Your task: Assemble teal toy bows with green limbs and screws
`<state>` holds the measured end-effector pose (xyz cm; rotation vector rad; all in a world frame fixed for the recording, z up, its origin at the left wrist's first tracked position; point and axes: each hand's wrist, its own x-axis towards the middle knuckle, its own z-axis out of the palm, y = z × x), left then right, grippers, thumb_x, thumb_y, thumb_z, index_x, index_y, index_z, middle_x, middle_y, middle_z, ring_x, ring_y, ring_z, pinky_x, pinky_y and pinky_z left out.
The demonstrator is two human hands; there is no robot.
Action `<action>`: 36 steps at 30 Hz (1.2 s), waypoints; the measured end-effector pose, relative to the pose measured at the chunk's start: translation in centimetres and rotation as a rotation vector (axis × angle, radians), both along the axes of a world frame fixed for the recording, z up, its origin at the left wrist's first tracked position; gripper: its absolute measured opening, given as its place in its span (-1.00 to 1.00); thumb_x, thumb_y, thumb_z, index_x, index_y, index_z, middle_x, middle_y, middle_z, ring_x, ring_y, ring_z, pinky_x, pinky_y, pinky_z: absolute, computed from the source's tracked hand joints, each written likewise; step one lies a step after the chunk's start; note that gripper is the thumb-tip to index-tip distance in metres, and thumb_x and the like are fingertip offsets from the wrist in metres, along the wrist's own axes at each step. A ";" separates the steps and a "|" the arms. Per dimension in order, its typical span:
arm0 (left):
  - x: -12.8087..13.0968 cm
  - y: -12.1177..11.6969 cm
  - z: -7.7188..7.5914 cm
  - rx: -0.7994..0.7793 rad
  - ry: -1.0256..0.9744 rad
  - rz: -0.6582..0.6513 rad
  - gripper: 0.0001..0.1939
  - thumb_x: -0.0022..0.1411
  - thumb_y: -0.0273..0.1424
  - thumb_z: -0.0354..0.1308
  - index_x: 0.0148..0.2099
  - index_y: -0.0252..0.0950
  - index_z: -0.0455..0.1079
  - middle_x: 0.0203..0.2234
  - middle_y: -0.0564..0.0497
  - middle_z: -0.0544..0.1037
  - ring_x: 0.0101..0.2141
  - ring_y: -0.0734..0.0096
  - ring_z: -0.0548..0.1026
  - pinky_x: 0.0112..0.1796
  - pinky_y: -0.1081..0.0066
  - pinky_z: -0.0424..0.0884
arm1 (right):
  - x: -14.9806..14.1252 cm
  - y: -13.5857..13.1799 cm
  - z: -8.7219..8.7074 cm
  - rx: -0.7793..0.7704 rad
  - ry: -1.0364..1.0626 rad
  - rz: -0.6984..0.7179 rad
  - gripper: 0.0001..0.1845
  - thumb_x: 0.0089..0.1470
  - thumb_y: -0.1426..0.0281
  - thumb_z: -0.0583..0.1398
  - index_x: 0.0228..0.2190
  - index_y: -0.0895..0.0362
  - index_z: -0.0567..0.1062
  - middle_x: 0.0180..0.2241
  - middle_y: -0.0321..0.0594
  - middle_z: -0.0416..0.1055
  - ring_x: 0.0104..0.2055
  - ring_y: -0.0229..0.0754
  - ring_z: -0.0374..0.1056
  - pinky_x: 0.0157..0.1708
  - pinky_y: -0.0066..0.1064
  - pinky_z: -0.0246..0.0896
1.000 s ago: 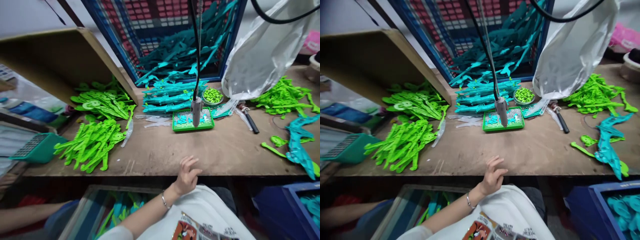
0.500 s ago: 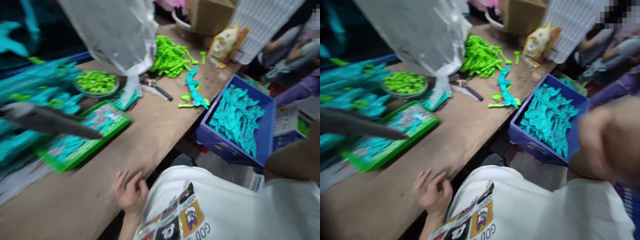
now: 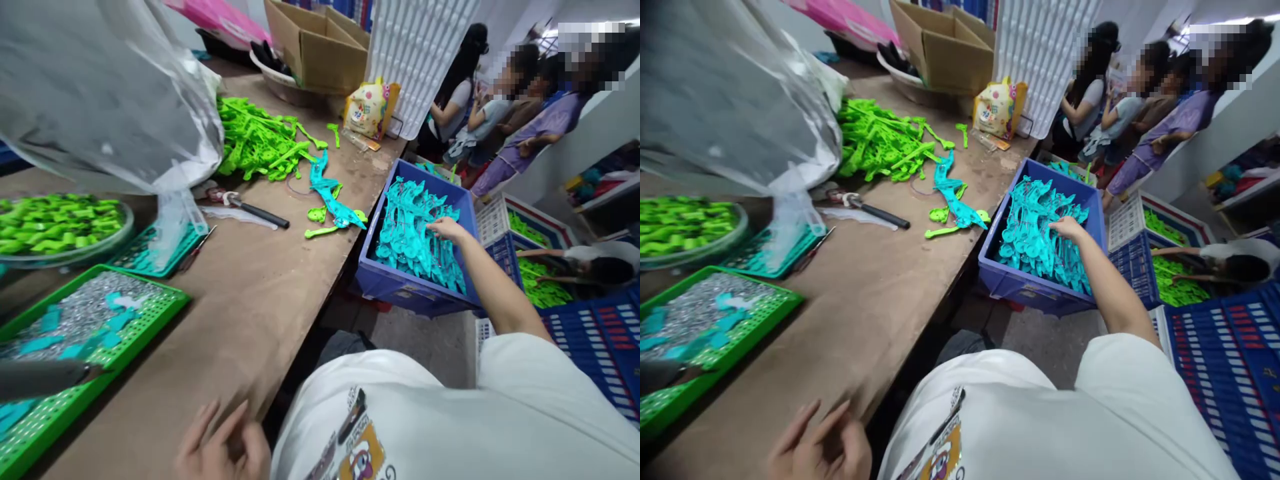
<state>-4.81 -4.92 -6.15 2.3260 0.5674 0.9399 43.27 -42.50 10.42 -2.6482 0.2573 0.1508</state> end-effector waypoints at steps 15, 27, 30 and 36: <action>9.5 -3.4 5.1 -0.143 0.037 -0.408 -0.74 0.43 -0.53 0.07 0.07 -0.19 0.46 0.06 -0.14 0.52 0.04 0.29 0.57 0.03 0.31 0.55 | 6.6 23.4 -5.3 0.248 -0.119 0.490 -0.67 0.04 0.25 0.38 -0.17 0.15 0.56 0.00 -0.08 0.57 0.08 -0.08 0.43 0.20 -0.28 0.23; -0.5 0.5 3.4 -0.480 0.177 0.043 -0.73 0.42 -0.14 0.15 -0.01 -0.17 0.51 -0.05 -0.06 0.60 -0.02 0.20 0.57 0.05 0.21 0.47 | 3.8 30.5 -0.8 0.710 0.270 0.360 -0.66 0.02 0.30 0.41 -0.48 0.09 0.34 -0.60 -0.38 0.36 -0.45 -0.21 0.37 -0.32 -0.31 0.43; 1.7 0.2 5.4 -0.763 0.160 0.047 -0.60 0.36 -0.02 0.20 0.00 -0.22 0.50 -0.06 -0.12 0.63 -0.02 0.13 0.59 0.08 0.15 0.48 | -0.3 30.9 0.1 0.886 0.407 0.391 -0.65 0.08 0.28 0.37 -0.50 0.07 0.29 -0.62 -0.36 0.35 -0.50 -0.20 0.39 -0.34 -0.25 0.48; 7.0 -1.2 10.1 -1.350 -0.160 -0.072 -0.16 0.24 0.05 0.32 0.40 -0.16 0.14 0.25 -0.24 0.47 0.13 0.06 0.56 0.10 0.11 0.52 | -16.8 34.0 -3.4 1.303 0.466 0.424 -0.56 -0.11 0.21 0.48 -0.35 0.07 0.38 -0.46 -0.39 0.45 -0.44 -0.24 0.41 -0.30 -0.32 0.47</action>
